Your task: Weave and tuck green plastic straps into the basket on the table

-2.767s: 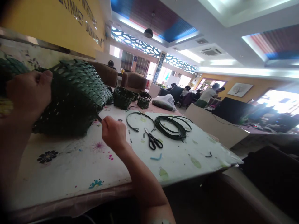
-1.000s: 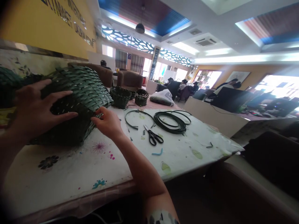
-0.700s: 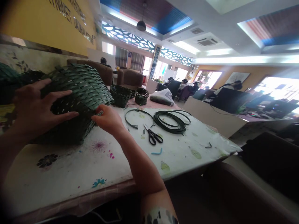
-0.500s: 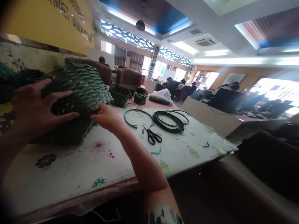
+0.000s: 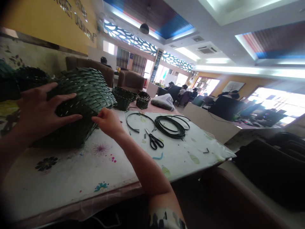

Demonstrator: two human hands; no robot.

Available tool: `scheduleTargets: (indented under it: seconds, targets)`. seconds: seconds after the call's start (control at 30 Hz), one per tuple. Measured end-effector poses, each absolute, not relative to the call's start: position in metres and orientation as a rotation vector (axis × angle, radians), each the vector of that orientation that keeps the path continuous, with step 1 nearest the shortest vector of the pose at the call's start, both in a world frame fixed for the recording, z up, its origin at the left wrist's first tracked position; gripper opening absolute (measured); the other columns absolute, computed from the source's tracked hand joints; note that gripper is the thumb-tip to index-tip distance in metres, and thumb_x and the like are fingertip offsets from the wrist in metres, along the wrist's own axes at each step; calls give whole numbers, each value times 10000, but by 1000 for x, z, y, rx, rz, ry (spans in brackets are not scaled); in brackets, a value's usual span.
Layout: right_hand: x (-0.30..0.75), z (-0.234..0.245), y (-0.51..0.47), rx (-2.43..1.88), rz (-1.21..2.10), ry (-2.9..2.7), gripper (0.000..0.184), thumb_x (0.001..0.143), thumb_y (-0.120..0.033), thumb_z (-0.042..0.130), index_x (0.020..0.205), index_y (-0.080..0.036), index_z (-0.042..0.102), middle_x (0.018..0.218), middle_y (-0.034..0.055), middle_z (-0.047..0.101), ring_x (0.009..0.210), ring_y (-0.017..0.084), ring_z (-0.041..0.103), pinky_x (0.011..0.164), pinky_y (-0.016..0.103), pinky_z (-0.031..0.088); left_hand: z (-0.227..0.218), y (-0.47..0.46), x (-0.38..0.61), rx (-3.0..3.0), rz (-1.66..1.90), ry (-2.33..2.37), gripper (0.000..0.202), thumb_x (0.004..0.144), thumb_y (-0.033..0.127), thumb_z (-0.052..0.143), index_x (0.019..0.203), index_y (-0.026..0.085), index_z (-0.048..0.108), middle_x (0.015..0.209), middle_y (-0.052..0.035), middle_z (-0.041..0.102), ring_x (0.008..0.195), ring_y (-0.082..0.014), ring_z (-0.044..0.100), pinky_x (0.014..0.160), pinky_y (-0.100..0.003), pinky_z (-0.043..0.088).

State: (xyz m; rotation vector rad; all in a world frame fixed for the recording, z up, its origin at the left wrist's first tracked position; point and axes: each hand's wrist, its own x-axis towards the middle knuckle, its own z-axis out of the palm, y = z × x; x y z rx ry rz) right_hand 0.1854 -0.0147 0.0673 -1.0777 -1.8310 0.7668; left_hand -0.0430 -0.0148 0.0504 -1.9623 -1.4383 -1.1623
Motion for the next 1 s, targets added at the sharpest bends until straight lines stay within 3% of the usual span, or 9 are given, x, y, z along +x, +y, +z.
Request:
scheduleTargets:
  seconds: [0.17, 0.47, 0.77, 1.0]
  targets:
    - [196, 50, 4, -759, 893, -1864, 316, 828, -266, 729, 676, -209, 458, 548, -96, 470, 522, 63, 412, 525, 209, 325, 50, -14, -43, -1970, -1186, -1408, 668, 862, 713, 591, 1410, 333, 609, 1641, -94, 348, 1506, -354, 333, 1241, -524, 195]
    - [209, 50, 24, -745, 1144, -1945, 440, 815, -439, 771, 617, -198, 460, 515, -68, 563, 472, 47, 426, 491, 189, 324, 50, -12, -37, -1988, -1186, -1460, 628, 849, 678, 621, 1399, 373, 606, 1648, -71, 334, 1500, -365, 334, 1220, -546, 207]
    - [202, 31, 28, -651, 950, -1843, 377, 856, -440, 722, 648, -193, 527, 584, -55, 531, 565, 79, 431, 571, 219, 371, 50, -8, -40, -1956, -1182, -1480, 653, 862, 722, 573, 1389, 339, 619, 1616, -98, 377, 1479, -375, 375, 1212, -560, 249]
    - [206, 24, 27, -709, 762, -1891, 245, 910, -287, 628, 702, -194, 540, 691, -31, 563, 704, 107, 526, 744, 241, 441, 52, -10, -37, -1966, -1180, -1486, 641, 869, 711, 574, 1392, 343, 614, 1624, -91, 361, 1480, -375, 376, 1221, -559, 240]
